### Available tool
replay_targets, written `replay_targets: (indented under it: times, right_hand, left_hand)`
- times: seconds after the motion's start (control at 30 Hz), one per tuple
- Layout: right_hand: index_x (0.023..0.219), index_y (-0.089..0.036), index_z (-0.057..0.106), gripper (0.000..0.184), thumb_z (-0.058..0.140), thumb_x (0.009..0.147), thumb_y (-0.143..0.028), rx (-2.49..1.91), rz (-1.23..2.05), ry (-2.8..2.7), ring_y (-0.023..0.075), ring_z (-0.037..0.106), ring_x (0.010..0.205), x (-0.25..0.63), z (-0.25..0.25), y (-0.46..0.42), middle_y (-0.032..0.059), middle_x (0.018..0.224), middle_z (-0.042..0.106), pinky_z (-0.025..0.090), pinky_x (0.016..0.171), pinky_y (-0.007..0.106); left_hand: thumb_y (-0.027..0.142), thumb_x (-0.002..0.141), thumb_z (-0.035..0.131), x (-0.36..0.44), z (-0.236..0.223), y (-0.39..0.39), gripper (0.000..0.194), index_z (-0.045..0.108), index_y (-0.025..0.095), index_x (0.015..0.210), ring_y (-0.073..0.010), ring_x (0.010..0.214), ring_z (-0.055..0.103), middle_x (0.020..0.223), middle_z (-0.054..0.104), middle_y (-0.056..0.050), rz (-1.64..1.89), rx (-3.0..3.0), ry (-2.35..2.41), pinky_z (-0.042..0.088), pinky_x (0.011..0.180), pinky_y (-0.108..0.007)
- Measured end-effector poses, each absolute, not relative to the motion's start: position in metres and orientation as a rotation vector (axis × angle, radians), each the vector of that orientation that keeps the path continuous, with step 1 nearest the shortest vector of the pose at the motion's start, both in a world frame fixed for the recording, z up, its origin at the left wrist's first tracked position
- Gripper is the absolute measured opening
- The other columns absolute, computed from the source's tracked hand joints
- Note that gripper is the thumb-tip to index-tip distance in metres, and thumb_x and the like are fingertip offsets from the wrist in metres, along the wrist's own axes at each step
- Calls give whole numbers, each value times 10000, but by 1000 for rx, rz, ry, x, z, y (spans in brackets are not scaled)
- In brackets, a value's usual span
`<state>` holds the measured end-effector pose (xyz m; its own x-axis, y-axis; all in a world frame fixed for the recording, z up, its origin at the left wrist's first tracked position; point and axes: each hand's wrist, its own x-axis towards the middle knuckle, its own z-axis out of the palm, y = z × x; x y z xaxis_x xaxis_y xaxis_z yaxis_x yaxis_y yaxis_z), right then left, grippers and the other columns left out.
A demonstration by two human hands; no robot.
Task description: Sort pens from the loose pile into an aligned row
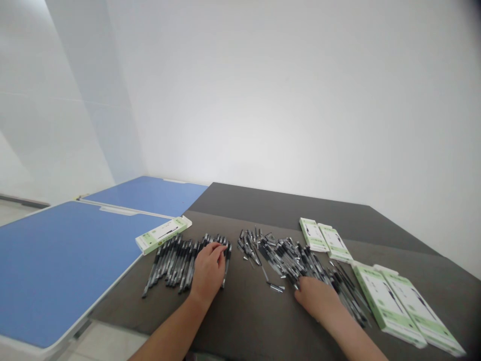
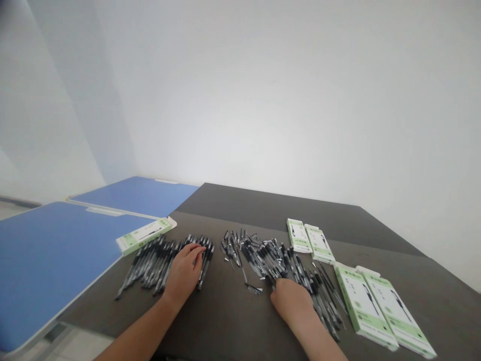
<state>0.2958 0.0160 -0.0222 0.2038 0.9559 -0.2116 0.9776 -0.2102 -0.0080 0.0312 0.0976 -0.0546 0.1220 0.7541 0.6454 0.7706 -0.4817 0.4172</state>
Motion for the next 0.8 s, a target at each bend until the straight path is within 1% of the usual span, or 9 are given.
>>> replay_targets:
  times: [0.17,0.27,0.33,0.47,0.53,0.7,0.8]
  right_hand:
    - [818,-126,681,283,426,773,-240,2371,-279,1888,332,653,853,311,-8,15,182,880,699,445,661,370]
    - [784,-134,670,273,421,773,-246,2415,-306,1913,315,655,825,312,3,20,177,841,700,432,644,349]
    - [809,-131,660,275,407,785,-237,2425,-287,1953,299,651,840,304,8,26,178,858,698,425,664,337]
    - [931,-157,636,311,350,848,-245,2388,-273,2103,248,639,916,270,6,46,128,945,697,420,717,296]
    - [967,-165,634,322,336,859,-221,2378,-276,2131,238,642,924,252,0,56,116,946,701,426,733,292]
    - [931,-108,670,287,430,810,-210,2411,-254,2056,302,648,908,228,-20,69,190,950,690,449,735,353]
    - [905,-94,689,277,461,773,-177,2413,-259,2022,313,650,899,228,-28,70,216,951,685,452,730,364]
  left_hand:
    - [150,833,442,31,-51,93,238,627,177,979,-202,914,582,997,606,-85,-1406,-2388,-1565,460,862,-352]
    - [167,846,438,39,-43,89,243,615,193,1010,-197,928,581,1014,602,-79,-1447,-2428,-1535,452,873,-343]
    - [168,851,437,50,-35,87,247,611,208,1022,-190,928,582,1012,605,-69,-1492,-2457,-1500,449,872,-330]
    - [159,855,433,75,-26,89,236,621,210,988,-176,915,586,979,618,-58,-1620,-2495,-1463,459,846,-307]
    - [157,858,426,83,-29,91,234,619,202,982,-176,910,585,976,617,-63,-1644,-2491,-1454,463,840,-313]
    - [148,858,419,81,-41,91,237,605,191,998,-187,913,577,975,608,-79,-1594,-2473,-1425,460,846,-333]
    - [143,857,417,76,-41,89,239,601,195,1000,-187,916,575,976,605,-81,-1575,-2490,-1410,458,850,-335]
